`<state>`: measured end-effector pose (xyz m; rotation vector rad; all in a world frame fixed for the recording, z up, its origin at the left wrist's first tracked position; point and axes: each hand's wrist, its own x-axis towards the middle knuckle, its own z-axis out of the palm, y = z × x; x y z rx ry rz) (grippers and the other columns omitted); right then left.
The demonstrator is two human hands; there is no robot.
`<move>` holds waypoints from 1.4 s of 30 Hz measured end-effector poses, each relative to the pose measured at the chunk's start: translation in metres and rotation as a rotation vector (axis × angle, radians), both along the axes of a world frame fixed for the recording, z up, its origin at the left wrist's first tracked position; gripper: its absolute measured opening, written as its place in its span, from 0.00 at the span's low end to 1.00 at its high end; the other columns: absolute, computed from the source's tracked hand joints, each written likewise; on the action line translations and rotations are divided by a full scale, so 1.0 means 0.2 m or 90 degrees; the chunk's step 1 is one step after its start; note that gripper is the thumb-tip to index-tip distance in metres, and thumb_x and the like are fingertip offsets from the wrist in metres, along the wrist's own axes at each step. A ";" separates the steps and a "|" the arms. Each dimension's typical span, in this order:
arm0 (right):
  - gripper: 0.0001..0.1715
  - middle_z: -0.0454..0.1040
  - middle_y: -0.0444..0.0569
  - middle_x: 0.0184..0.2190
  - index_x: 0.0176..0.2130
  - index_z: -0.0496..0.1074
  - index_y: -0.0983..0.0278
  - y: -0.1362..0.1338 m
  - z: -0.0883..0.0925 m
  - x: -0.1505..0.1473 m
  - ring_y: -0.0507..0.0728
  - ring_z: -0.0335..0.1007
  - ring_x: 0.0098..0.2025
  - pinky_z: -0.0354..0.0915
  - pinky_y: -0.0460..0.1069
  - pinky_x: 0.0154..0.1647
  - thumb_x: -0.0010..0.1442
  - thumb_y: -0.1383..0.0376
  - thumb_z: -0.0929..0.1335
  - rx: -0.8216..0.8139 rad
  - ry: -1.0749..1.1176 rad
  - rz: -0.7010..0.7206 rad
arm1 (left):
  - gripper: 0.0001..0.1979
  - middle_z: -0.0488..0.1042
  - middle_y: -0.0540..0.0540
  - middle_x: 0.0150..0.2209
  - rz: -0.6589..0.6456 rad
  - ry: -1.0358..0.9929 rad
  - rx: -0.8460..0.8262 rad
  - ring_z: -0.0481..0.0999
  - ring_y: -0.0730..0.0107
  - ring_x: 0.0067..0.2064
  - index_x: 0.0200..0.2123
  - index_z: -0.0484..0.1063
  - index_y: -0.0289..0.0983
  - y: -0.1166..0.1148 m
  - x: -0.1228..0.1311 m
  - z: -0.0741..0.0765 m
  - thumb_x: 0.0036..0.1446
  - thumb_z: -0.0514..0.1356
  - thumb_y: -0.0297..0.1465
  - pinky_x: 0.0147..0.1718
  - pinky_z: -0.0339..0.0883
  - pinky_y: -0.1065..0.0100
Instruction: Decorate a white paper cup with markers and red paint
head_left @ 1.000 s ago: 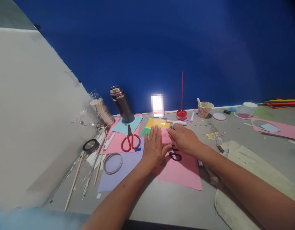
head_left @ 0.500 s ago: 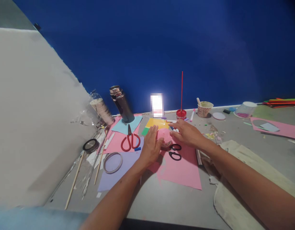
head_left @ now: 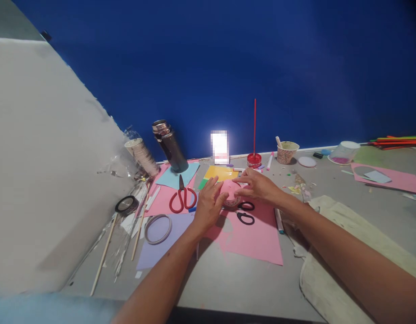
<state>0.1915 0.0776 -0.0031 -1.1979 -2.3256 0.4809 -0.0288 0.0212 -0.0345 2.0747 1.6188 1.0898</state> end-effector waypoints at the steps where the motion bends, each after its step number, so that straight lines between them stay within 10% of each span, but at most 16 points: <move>1: 0.18 0.72 0.51 0.43 0.50 0.84 0.57 0.00 0.00 0.00 0.61 0.74 0.45 0.68 0.54 0.46 0.61 0.54 0.76 0.000 0.002 -0.001 | 0.21 0.67 0.37 0.71 0.003 -0.002 -0.002 0.61 0.50 0.75 0.62 0.75 0.38 0.00 0.00 0.00 0.69 0.61 0.37 0.73 0.53 0.42; 6: 0.30 0.72 0.53 0.47 0.60 0.78 0.56 -0.01 0.01 0.02 0.62 0.73 0.47 0.69 0.56 0.49 0.59 0.54 0.77 0.009 0.020 -0.008 | 0.24 0.64 0.36 0.72 0.002 -0.008 0.003 0.61 0.51 0.75 0.65 0.73 0.39 0.00 0.00 0.00 0.69 0.61 0.38 0.73 0.54 0.43; 15: 0.16 0.70 0.50 0.42 0.49 0.83 0.56 -0.01 0.00 0.00 0.60 0.72 0.45 0.68 0.54 0.46 0.61 0.57 0.76 0.037 0.017 0.031 | 0.23 0.63 0.37 0.73 -0.049 0.013 0.000 0.60 0.50 0.75 0.65 0.72 0.41 0.00 0.00 0.01 0.69 0.60 0.37 0.72 0.54 0.42; 42: 0.17 0.73 0.52 0.44 0.47 0.84 0.57 -0.02 0.02 0.00 0.60 0.72 0.46 0.65 0.52 0.44 0.67 0.51 0.72 0.028 -0.013 0.039 | 0.23 0.65 0.40 0.72 -0.015 -0.074 -0.057 0.63 0.52 0.74 0.63 0.74 0.42 0.01 0.03 0.01 0.67 0.64 0.37 0.72 0.56 0.45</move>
